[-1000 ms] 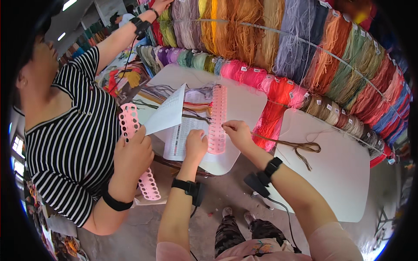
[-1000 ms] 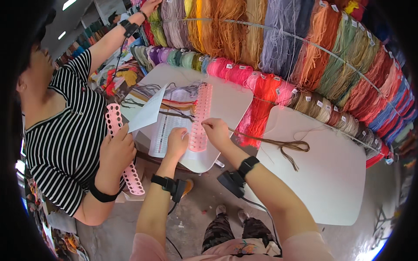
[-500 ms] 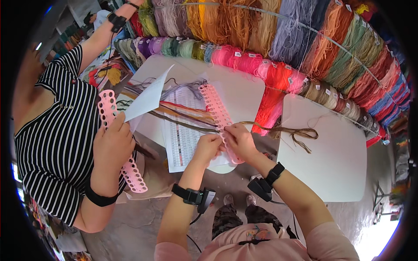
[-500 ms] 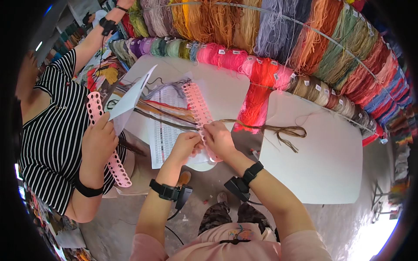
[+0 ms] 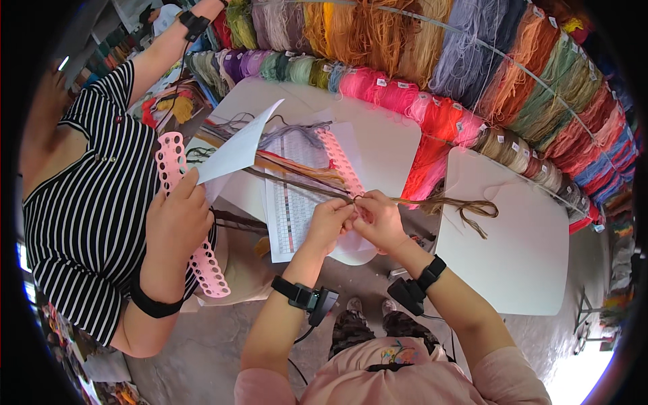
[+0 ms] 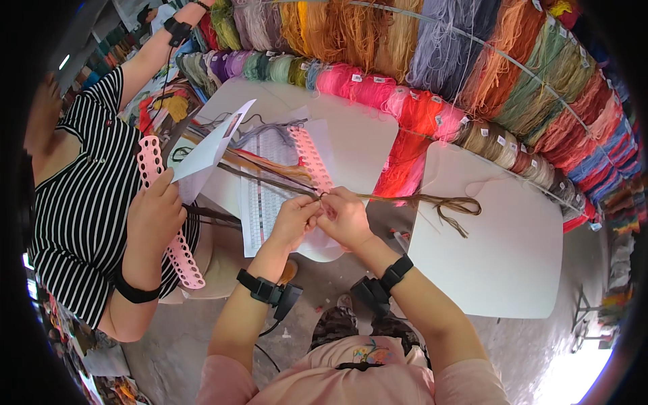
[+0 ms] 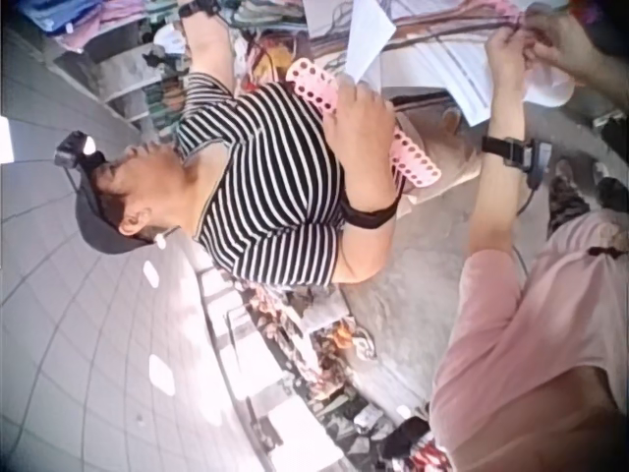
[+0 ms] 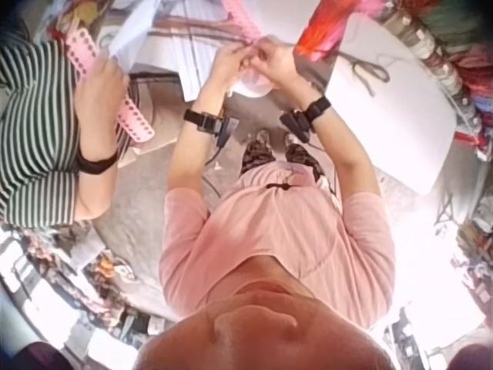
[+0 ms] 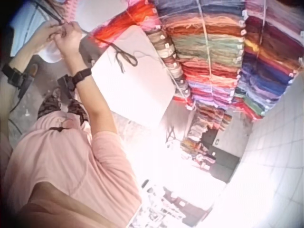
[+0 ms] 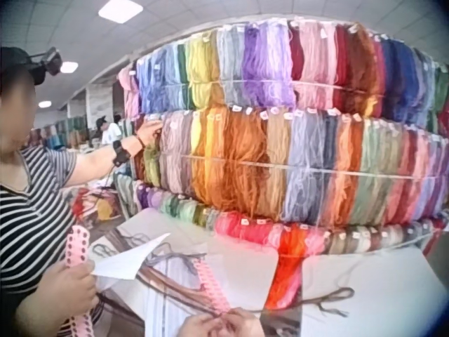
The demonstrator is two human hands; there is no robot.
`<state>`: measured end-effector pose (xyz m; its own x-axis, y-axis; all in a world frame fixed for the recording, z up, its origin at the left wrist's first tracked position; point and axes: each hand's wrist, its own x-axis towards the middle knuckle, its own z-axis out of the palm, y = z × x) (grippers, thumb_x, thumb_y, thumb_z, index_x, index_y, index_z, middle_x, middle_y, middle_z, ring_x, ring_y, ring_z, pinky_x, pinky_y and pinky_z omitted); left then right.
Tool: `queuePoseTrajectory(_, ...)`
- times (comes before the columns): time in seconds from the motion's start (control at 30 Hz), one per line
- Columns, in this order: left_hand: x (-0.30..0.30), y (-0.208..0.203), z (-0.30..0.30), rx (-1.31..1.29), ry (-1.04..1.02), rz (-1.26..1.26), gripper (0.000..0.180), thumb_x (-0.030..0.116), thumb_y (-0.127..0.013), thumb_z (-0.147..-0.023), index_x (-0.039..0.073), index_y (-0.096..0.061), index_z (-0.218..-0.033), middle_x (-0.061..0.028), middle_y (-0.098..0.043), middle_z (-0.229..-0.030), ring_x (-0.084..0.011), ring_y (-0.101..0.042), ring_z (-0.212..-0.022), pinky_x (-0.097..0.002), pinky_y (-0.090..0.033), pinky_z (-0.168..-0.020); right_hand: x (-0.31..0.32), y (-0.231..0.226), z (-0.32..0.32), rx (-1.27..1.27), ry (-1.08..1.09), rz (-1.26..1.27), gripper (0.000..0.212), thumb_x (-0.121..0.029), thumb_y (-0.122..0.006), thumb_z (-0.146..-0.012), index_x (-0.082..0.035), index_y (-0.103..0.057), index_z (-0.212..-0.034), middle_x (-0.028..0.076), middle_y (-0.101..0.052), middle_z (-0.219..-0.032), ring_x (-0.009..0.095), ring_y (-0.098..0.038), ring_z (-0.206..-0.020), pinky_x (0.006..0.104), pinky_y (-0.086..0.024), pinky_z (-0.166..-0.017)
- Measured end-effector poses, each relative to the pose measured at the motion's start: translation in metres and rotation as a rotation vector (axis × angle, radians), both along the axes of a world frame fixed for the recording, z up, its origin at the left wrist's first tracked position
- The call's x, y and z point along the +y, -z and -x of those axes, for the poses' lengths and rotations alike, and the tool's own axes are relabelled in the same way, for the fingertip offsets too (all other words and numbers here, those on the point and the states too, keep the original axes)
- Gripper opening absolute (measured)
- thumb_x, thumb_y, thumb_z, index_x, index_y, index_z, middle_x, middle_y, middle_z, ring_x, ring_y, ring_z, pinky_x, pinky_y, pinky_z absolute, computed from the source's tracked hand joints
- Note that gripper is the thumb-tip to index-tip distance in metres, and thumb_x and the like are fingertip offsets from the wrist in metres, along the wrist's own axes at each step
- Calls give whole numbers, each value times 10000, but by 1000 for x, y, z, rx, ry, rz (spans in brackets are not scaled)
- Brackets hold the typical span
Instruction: The person organizes embroidery thread by pulling strands from bundles on a rack, comparing them to a chart, and threading them through holes in a pink organizer.
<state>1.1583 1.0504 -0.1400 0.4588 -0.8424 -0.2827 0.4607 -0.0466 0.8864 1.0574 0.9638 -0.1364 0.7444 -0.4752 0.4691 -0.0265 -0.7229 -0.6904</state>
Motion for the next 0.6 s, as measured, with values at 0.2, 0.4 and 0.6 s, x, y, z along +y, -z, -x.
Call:
queuePoseTrajectory(0.2,-9,-4,9,-41,-106,8,111,65,-506,-766,23,-523,-665,3,-470,-546,-44,-403,-445,-161,-280,-384,-6,2,-3,-25,56,-143,247,-85,-598,-562,-12,-534,-790,90,-506,-731,192,-513,-604,272,-426,-552)
queuePoseTrajectory(0.4,-9,6,10,-151,-215,34,103,38,-511,-716,1,-547,-628,-9,-479,-532,-51,-406,-456,-190,-302,-415,4,7,-9,-36,105,-309,267,-73,-597,-558,-4,-540,-810,96,-501,-751,175,-515,-621,265,-429,-559)
queuePoseTrajectory(0.6,30,-2,-8,-16,-236,-51,105,39,-535,-704,-50,-552,-757,-71,-542,-600,-66,-421,-436,-176,-317,-380,1,7,-3,35,97,-275,288,-80,-585,-554,4,-547,-827,94,-486,-750,187,-512,-631,269,-428,-570)
